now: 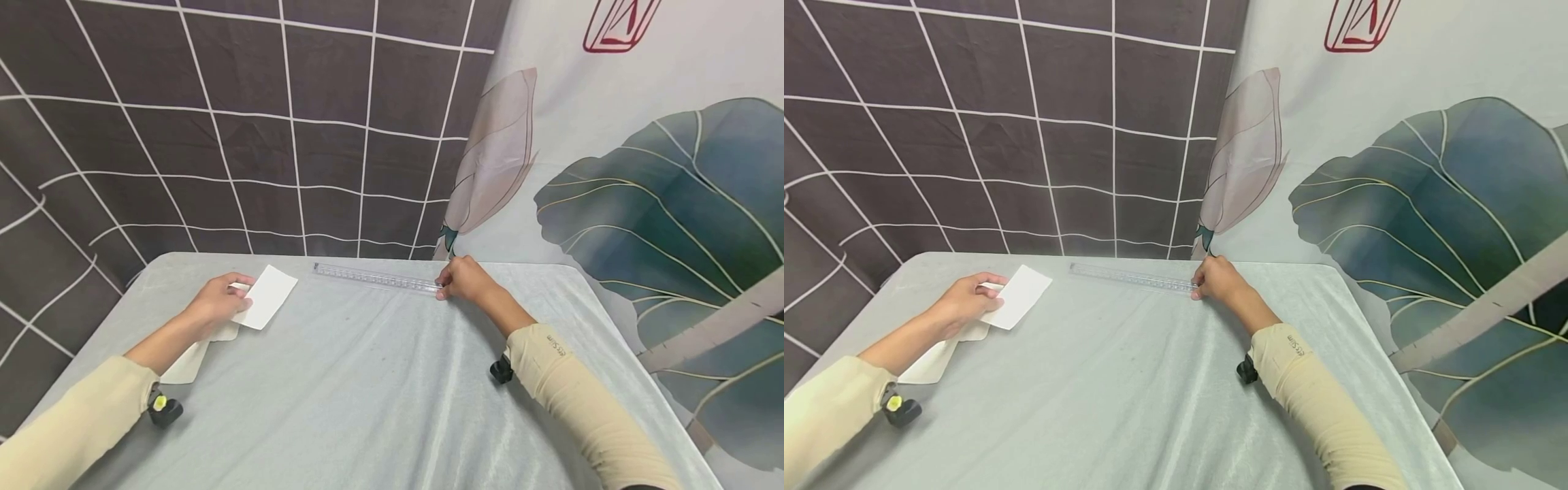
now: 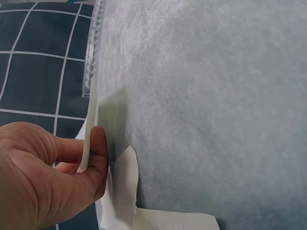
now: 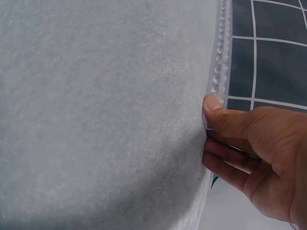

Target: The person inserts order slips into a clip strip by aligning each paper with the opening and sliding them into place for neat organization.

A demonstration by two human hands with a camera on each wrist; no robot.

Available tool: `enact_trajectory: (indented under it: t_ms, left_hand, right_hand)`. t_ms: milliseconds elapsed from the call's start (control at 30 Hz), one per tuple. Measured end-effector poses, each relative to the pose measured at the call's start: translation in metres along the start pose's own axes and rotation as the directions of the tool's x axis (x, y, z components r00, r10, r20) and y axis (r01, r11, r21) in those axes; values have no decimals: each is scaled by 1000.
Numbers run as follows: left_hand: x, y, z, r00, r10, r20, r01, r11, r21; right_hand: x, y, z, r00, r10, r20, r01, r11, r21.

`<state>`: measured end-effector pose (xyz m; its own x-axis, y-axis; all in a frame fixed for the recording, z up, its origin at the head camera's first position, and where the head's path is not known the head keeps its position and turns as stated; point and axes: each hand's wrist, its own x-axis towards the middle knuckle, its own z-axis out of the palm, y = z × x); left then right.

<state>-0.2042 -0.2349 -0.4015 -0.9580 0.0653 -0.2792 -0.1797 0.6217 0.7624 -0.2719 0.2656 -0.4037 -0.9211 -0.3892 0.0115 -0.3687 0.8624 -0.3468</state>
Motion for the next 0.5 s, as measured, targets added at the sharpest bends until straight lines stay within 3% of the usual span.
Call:
enact_trajectory:
  t_ms: [500]
  left_hand:
    - [3,4,7,1000,-20,11,20,999,-40]
  right_hand:
    - [1,1,0,1000,-1,0,1,1000,-2]
